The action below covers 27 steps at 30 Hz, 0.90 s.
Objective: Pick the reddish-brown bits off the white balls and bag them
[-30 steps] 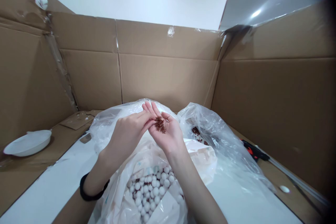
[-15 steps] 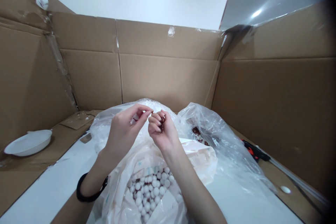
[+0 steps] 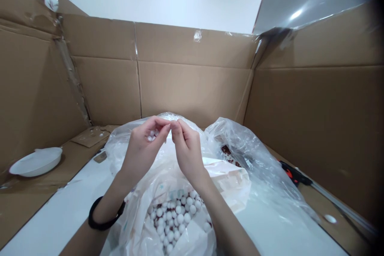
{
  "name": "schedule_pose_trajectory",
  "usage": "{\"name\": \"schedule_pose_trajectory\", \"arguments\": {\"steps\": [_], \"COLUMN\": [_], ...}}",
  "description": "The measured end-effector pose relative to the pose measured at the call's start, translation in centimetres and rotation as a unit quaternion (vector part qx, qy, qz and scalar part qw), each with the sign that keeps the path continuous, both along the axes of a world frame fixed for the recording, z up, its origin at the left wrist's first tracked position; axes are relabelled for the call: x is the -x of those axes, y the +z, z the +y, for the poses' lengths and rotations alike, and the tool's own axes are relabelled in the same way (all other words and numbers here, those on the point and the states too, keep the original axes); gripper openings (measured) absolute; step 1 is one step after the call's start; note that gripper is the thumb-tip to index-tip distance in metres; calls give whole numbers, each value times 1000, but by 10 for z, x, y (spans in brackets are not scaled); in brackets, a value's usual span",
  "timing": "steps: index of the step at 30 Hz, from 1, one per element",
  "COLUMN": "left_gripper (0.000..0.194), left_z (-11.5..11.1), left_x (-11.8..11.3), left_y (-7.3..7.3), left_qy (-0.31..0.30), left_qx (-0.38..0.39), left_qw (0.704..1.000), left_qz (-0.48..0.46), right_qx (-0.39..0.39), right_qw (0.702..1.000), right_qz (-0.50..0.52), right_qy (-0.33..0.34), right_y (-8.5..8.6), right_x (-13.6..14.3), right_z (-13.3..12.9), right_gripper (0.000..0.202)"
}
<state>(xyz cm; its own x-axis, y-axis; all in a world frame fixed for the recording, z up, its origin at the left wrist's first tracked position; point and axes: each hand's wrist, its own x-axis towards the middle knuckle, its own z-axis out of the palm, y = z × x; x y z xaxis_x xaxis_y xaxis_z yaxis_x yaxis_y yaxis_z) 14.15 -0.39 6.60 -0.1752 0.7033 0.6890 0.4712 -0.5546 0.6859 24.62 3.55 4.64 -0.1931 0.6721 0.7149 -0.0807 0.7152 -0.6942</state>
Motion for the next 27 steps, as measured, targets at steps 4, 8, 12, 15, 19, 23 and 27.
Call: {"name": "schedule_pose_trajectory", "arguments": {"steps": [4, 8, 12, 15, 19, 23, 27], "left_gripper": [14, 11, 14, 19, 20, 20, 22], "left_z": [2, 0, -2, -3, -4, -4, -4], "left_x": [0, 2, 5, 5, 4, 5, 7], "left_y": [0, 5, 9, 10, 11, 11, 10], "left_qy": [-132, -286, -361, -378, -380, -395, -415], "left_qx": [77, 135, 130, 124, 107, 103, 101], "left_qw": [976, 857, 746, 720, 708, 692, 681], "left_qz": [-152, -408, -544, -569, -585, -595, -595], "right_qx": [-14, 103, 150, 122, 71, 61, 70], "right_qw": [999, 975, 949, 956, 956, 957, 953], "right_qz": [44, 73, 18, 1, -27, -20, -9], "right_qy": [1, 183, 277, 267, 284, 282, 294], "right_y": [1, 5, 7, 7, 3, 0, -2], "right_x": [-1, -4, -6, -5, -2, 1, 3], "right_z": [2, 4, 3, 2, 3, 2, 2], "right_gripper": [39, 47, 50, 51, 49, 48, 48]}}
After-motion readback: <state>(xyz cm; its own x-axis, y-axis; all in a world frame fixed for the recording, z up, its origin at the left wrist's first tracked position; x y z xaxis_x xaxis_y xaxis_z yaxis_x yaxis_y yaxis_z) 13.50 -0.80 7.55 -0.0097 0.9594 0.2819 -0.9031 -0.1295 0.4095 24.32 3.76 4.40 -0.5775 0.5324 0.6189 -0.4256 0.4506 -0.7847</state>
